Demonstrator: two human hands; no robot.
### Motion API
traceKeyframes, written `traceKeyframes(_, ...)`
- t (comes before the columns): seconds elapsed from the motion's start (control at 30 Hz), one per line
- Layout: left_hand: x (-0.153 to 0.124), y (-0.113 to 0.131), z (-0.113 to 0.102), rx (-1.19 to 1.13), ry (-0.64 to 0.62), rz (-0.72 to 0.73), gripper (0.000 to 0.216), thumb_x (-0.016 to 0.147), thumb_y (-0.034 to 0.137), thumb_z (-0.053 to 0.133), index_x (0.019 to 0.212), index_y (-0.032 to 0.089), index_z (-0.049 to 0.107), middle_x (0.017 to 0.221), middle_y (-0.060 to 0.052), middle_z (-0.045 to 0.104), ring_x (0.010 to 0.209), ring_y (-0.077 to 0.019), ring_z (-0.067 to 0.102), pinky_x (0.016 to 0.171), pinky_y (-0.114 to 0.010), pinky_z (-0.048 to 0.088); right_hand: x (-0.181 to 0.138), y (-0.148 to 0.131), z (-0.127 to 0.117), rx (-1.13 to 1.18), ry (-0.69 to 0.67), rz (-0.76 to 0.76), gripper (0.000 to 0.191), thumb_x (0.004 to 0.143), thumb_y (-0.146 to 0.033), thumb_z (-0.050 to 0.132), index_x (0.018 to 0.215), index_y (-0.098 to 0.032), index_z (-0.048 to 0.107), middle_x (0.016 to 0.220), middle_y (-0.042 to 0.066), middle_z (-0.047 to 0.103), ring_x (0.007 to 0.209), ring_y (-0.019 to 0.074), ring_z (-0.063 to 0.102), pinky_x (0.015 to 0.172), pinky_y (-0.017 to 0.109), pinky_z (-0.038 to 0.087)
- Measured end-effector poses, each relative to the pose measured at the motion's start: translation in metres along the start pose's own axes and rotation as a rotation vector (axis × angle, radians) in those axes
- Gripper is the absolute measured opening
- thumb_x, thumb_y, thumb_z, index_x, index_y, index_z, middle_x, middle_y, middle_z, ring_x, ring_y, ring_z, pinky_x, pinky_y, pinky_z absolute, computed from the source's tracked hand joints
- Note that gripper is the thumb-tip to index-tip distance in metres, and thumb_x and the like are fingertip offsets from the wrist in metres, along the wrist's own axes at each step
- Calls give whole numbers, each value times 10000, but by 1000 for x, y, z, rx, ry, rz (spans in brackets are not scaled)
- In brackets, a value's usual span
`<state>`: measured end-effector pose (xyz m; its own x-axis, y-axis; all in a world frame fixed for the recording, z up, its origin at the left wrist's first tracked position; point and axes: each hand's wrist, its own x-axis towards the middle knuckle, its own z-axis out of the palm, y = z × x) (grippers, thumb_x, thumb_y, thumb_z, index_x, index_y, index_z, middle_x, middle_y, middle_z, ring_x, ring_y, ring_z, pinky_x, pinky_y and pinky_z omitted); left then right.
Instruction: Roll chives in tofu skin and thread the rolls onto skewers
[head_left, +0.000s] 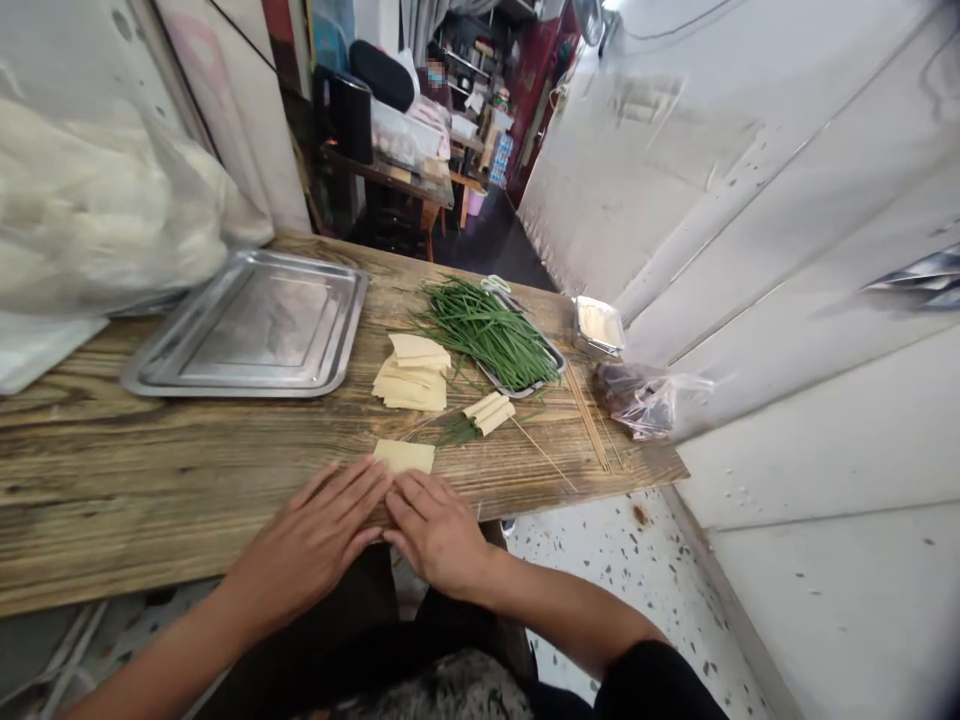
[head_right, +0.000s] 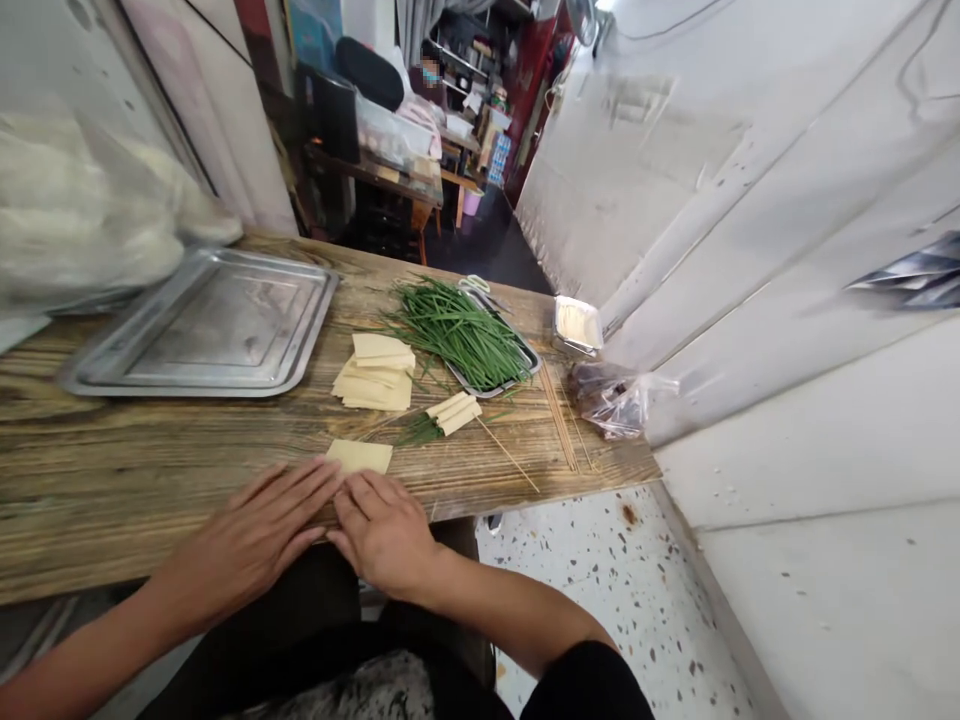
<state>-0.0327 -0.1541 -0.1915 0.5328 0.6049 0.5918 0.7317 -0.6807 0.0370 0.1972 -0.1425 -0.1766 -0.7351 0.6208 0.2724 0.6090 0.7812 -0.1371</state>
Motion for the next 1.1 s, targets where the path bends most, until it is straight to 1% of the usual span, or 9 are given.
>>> traceKeyframes(0.1, -3, 0, 3, 19, -28, 9, 602, 1113, 476, 404, 1637, 188, 463, 1505, -142, 692, 1422, -301, 623, 1329, -499, 254, -13, 13, -9, 50, 27, -71, 429, 1072, -430, 621, 1374, -133, 691, 1410, 166, 727, 1398, 260, 620, 1171, 388, 515)
traceKeyframes(0.2, 3, -3, 6, 17, -18, -15, 663, 1104, 489, 409, 1700, 208, 337, 1566, -142, 641, 1469, -319, 580, 1342, -526, 231, -5, 54, -37, 88, 106, -15, 287, 1063, -346, 641, 1274, -187, 754, 1245, 130, 801, 1202, 219, 730, 1067, 347, 571)
traceKeyframes(0.27, 6, -5, 10, 16, -21, 4, 707, 1096, 504, 410, 1724, 215, 265, 1618, -130, 593, 1513, -318, 535, 1340, -507, 244, 10, 96, -68, 35, 165, 174, 242, 1064, -303, 630, 1192, -190, 801, 1213, 138, 815, 1152, 225, 750, 1054, 363, 574)
traceKeyframes(0.4, 4, -9, 20, 28, -6, 55, 753, 1075, 554, 400, 1730, 219, 243, 1577, -124, 635, 1457, -322, 591, 1317, -476, 277, 46, 189, -130, -153, 17, 767, 321, 1098, -217, 526, 1225, -195, 819, 1287, 107, 805, 1204, 203, 745, 1052, 284, 536)
traceKeyframes(0.53, 0, -11, 23, 52, -4, 43, 785, 1039, 555, 412, 1738, 260, 206, 1510, -136, 688, 1356, -371, 670, 1275, -560, 310, 68, 245, -149, -154, -99, 874, 238, 1038, -235, 654, 1160, -183, 851, 1122, 79, 850, 1036, 181, 795, 860, 195, 552)
traceKeyframes(0.67, -3, -12, 26, 40, 11, -35, 773, 1012, 513, 398, 1734, 335, 188, 1465, -146, 715, 1248, -420, 726, 1172, -655, 391, 77, 252, -130, -163, -193, 867, 189, 978, -282, 744, 1098, -200, 864, 1072, 63, 856, 1011, 184, 793, 830, 189, 548)
traceKeyframes(0.83, -12, -11, 31, -22, -19, -127, 743, 1012, 506, 436, 1707, 436, 185, 1482, -73, 712, 1264, -370, 726, 1150, -603, 442, 81, 242, -117, -233, -232, 861, 221, 975, -256, 704, 1078, -122, 847, 1177, 186, 814, 1134, 274, 753, 952, 285, 558)
traceKeyframes(1.03, -13, -9, 22, -13, -138, -197, 537, 1041, 503, 411, 1446, 308, 703, 1530, -84, 668, 1383, -324, 659, 1211, -512, 430, 85, 254, -131, -217, -253, 854, 222, 989, -215, 663, 1123, -136, 822, 1105, 137, 827, 1039, 220, 771, 874, 240, 560)
traceKeyframes(1.1, -10, -8, 21, 20, -152, -176, 532, 1047, 490, 389, 1370, 285, 760, 1505, -83, 689, 1379, -309, 663, 1207, -496, 432, 88, 260, -139, -203, -263, 857, 227, 975, -210, 686, 1138, -132, 824, 1081, 122, 836, 1000, 207, 779, 837, 225, 561)
